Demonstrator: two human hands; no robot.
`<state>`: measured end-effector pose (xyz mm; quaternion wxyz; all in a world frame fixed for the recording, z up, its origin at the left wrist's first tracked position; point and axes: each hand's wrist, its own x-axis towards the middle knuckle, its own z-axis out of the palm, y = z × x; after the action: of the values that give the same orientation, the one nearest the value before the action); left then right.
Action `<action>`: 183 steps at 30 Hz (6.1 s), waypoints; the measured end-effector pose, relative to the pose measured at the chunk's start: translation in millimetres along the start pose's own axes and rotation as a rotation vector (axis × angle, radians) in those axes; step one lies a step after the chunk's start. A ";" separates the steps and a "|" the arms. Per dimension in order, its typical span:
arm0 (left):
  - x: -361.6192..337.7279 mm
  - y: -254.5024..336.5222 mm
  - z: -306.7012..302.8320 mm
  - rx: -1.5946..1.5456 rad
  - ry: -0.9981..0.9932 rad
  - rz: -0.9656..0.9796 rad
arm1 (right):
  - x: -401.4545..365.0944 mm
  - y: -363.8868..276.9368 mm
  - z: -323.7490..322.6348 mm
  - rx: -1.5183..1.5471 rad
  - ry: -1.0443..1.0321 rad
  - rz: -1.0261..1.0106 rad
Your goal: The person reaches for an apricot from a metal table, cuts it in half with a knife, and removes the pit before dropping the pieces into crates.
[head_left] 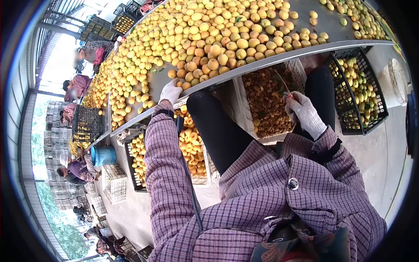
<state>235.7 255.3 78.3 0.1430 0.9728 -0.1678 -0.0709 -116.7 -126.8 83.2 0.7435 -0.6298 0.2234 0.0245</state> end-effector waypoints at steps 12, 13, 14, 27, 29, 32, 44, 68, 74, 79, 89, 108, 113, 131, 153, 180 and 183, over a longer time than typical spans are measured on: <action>-41.7 82.6 -8.7 -1.540 0.091 -0.012 | -2.9 -10.0 6.8 -0.017 0.070 0.049; -54.6 107.1 -5.7 -1.697 -0.036 0.077 | -4.4 -14.2 11.9 0.003 0.045 0.026; -68.1 133.4 2.5 -1.853 -0.177 0.167 | -6.8 -18.4 16.3 0.020 0.026 0.007; -151.1 300.1 119.5 -1.961 -0.646 0.120 | -31.9 -14.2 1.2 -0.526 0.153 -0.120; -150.0 296.0 116.1 -2.029 -0.765 0.114 | -29.0 -17.2 0.5 -0.442 0.230 -0.011; -149.8 293.7 115.2 -1.954 -0.741 0.095 | -25.5 -14.4 -1.4 -0.410 0.132 0.000; -145.5 286.3 129.6 -1.988 -0.644 -0.003 | -27.1 -7.5 9.5 -0.673 0.133 -0.011; -147.8 290.3 140.5 -1.966 -0.718 -0.080 | -17.7 -2.7 4.8 -0.765 0.057 0.071; -149.9 294.1 137.9 -1.793 -0.648 -0.051 | -15.9 0.7 -2.6 -0.711 0.025 0.100; -148.7 295.1 137.8 -1.820 -0.609 -0.041 | -16.3 -8.3 0.4 -0.774 0.035 0.109; -148.1 294.2 143.3 -1.790 -0.532 -0.071 | -21.8 12.3 -3.1 -0.855 0.097 0.060; -145.6 292.3 140.3 -2.214 -0.783 -0.166 | -19.0 -8.4 21.9 -0.730 0.152 -0.012; -145.1 287.7 142.1 -2.230 -0.755 -0.251 | -22.9 -7.9 23.8 -0.767 0.122 0.064; -139.5 288.1 147.1 -2.092 -0.707 -0.100 | -14.1 18.9 16.1 -0.608 0.051 0.099; -128.2 277.1 168.6 -1.897 -0.798 -0.154 | 13.8 8.4 -0.5 -0.656 -0.036 0.080; -129.8 278.8 175.6 -1.787 -0.575 -0.195 | 13.5 4.5 10.9 -0.654 -0.080 0.142; -135.3 287.7 166.6 -1.870 -0.594 -0.170 | 3.1 16.7 13.9 -0.791 -0.033 0.085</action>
<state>-9.7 0.1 19.2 0.8014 0.4191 -0.0025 -0.4268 -115.1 -111.0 68.1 0.4453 -0.8573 0.2106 0.1493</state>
